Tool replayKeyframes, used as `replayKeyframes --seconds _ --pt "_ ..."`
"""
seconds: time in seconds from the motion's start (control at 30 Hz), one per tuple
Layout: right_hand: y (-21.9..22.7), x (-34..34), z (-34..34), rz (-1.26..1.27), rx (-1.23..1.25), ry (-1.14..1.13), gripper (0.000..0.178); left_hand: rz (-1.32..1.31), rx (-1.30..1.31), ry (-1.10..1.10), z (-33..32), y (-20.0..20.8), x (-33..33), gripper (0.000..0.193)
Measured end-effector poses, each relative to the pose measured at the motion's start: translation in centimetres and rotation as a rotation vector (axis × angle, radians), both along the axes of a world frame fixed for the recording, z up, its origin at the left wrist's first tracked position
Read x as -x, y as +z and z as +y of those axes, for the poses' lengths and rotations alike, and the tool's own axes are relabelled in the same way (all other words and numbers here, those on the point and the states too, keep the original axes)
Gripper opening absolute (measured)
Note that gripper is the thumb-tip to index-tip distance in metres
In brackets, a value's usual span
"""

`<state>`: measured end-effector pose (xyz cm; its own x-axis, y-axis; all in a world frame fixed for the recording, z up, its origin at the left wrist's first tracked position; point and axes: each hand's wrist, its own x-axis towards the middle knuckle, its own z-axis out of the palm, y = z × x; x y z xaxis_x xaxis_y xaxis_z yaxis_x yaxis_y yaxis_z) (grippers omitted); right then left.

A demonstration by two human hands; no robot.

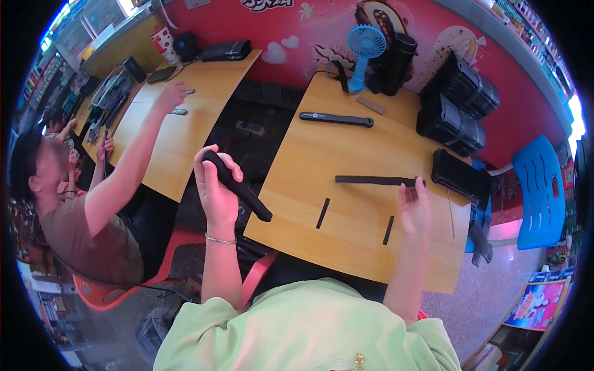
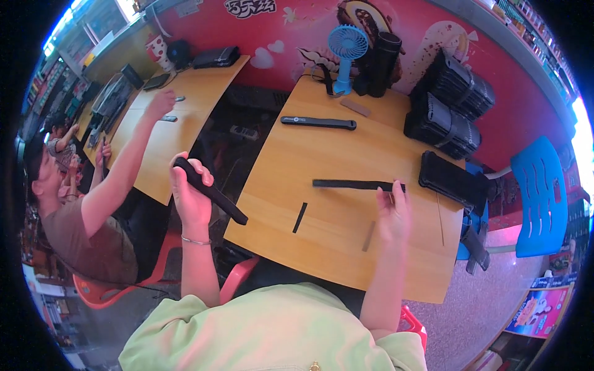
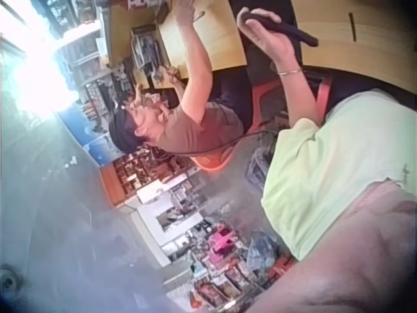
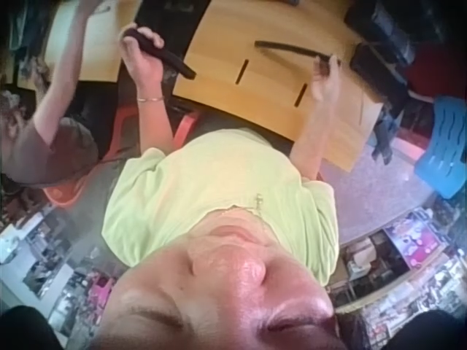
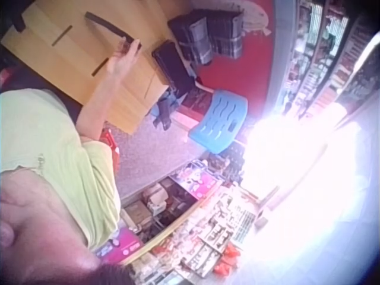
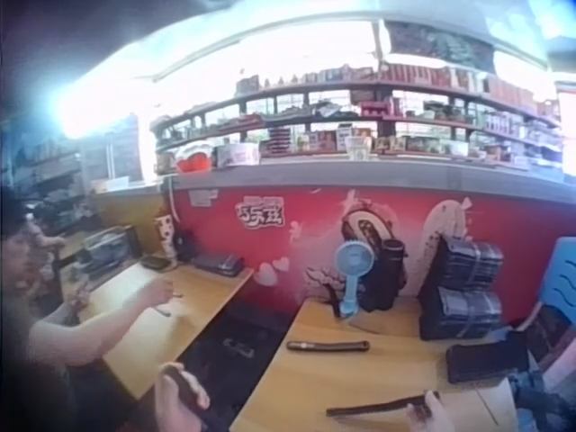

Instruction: The person is assembling black plastic straps by inserting a thin, flexible plastic rod into them.

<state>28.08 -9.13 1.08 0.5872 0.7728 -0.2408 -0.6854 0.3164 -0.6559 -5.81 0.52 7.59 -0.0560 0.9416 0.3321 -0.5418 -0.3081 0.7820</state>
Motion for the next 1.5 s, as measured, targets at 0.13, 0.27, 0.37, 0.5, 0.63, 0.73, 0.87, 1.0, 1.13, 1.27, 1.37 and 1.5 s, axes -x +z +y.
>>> replayKeyframes --seconds 0.13,0.27,0.37,0.5,0.63,0.73,0.87,1.0,1.13,1.27,1.37,1.5 --pt "-1.4 1.1 2.4 0.148 -0.021 0.032 0.01 0.267 -0.147 -0.002 -0.2 -0.4 -0.1 0.03" --pt "-3.4 1.4 5.6 0.244 -0.075 0.13 0.02 0.498 -0.197 -0.024 -0.8 -0.7 -0.7 0.025" --pt "-4.8 1.7 6.6 0.185 0.031 0.182 0.031 0.707 -0.232 -0.006 -0.9 -1.5 -1.8 0.025" --pt "-3.6 3.8 5.6 -0.058 0.188 0.015 0.05 0.981 -0.412 -0.11 -1.4 -0.9 -3.7 0.029" --pt "-1.7 3.5 3.7 -0.392 0.251 0.091 0.041 1.125 -0.449 -0.227 -1.7 -2.1 -6.0 0.028" --pt "-2.4 1.6 1.9 -0.476 0.254 0.151 0.032 1.171 -0.553 -0.216 -1.5 -3.0 -8.6 0.027" --pt "-1.4 0.8 -0.6 -0.523 0.311 0.159 0.021 1.25 -0.636 -0.228 -0.4 -3.1 -11.9 0.029" --pt "-1.6 -0.5 -3.6 -0.623 0.378 0.045 0.018 1.387 -0.757 -0.226 1.4 -5.3 -15.0 0.039" --pt "-2.9 -2.1 -7.4 -0.821 0.385 -0.049 0.014 1.393 -0.696 -0.383 1.9 -6.9 -15.9 0.046" --pt "-4.9 -2.8 -11.5 -0.95 0.472 -0.149 0.013 1.313 -0.646 -0.455 4.5 -6.3 -16.5 0.049" --pt "-5.9 -2.4 -13.3 -1.069 0.587 -0.138 0.014 1.389 -0.802 -0.269 8.3 -6.6 -17.1 0.055" --pt "-5.0 -1.3 -12.2 -1.13 0.626 -0.18 0.016 1.623 -0.824 -0.154 11.9 -8.5 -16.5 0.061"
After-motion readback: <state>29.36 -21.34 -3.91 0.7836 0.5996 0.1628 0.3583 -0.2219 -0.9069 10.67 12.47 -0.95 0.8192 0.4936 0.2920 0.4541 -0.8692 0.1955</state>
